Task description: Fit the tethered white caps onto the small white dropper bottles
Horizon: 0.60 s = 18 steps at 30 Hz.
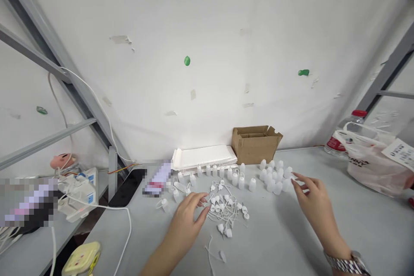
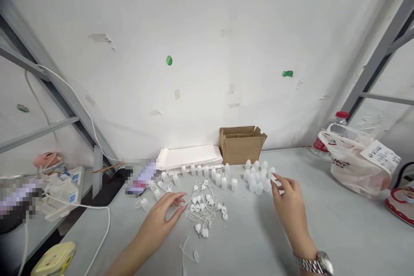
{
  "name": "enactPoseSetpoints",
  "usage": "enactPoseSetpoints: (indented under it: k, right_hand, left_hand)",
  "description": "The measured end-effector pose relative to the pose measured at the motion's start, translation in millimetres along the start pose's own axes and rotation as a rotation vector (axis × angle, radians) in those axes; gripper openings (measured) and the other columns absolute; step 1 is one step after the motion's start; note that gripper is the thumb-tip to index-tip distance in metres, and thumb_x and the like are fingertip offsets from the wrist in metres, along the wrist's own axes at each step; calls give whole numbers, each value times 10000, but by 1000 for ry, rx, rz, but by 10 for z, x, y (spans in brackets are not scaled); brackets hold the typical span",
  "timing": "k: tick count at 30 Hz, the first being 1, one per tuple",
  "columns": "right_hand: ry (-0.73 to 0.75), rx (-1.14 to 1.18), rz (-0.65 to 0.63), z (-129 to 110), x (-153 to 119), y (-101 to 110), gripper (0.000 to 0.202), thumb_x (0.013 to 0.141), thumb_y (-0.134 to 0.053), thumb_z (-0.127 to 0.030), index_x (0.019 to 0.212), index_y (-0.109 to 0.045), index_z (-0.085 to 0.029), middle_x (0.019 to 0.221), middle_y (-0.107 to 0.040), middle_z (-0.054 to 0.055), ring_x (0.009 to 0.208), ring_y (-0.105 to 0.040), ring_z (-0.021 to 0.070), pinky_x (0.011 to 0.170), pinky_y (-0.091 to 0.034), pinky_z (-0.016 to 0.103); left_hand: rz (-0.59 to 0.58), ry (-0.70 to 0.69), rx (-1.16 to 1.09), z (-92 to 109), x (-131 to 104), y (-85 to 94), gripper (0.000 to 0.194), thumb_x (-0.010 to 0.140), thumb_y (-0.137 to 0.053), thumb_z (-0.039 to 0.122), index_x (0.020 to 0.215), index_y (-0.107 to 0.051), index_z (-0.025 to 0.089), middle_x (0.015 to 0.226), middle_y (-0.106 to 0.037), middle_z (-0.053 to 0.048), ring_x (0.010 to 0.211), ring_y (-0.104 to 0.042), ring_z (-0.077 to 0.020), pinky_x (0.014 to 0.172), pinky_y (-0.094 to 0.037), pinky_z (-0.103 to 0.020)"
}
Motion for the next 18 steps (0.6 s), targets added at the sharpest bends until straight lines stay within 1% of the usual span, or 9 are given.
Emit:
enactPoseSetpoints:
  k: [2,5,7,10,12,15,18]
  right_hand:
    - [43,-20,-46,66,1,-96,461,837,-362,-497,979,-639,-157,842,-533,90,612,-547,174,586,-470,330]
    - [67,-48,-83,129,-47,-214,419,852,-363,-449,1009,-627,-165,842,-531,80,641,-552,182,600,-466,331]
    - [71,-60,-99,162,-82,-278,421,855,-365,-443,1018,-623,-154,850,-531,83,648,-555,187,597,-465,333]
    - [88,-56,-121,201,-109,-345,442,854,-359,-459,984,-628,-133,849,-529,92,635,-551,187,591,-467,334]
    - [83,-61,-126,231,-108,-360,446,853,-354,-467,963,-629,-134,833,-528,86,622,-547,184,590,-468,334]
    - [67,-72,-118,251,-91,-350,439,844,-355,-480,941,-628,-150,818,-528,78,613,-546,185,585,-468,337]
    - [57,-82,-98,245,-69,-326,438,828,-360,-496,896,-633,-159,809,-528,82,629,-554,199,587,-468,349]
  left_hand:
    - [-82,27,-55,-16,108,-130,210,817,-490,259,993,-602,236,884,-633,-31,820,-601,-178,776,-481,-313]
    - [-122,49,-109,-76,220,-258,188,813,-482,256,945,-609,218,862,-612,-31,782,-592,-170,754,-472,-301]
    - [-145,56,-128,-133,242,-341,183,818,-476,260,932,-611,213,854,-601,-31,771,-586,-166,731,-467,-287]
    - [-202,57,-140,-207,205,-464,157,812,-507,267,910,-617,213,844,-592,-24,775,-579,-162,719,-457,-268]
    - [-231,48,-137,-231,159,-515,149,796,-548,281,907,-623,216,851,-589,-20,797,-575,-164,751,-450,-271]
    - [-283,36,-113,-234,87,-573,213,738,-639,322,931,-635,234,906,-584,-21,860,-561,-181,803,-442,-294]
    - [-368,17,-110,-195,21,-643,283,667,-715,343,928,-654,255,965,-577,-18,916,-552,-194,834,-441,-310]
Point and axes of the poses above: each hand's wrist, its own x-axis towards the middle knuckle, its own y-axis out of the back of the hand, z = x × y, the point moved 9 cm from there along x, towards the middle knuckle
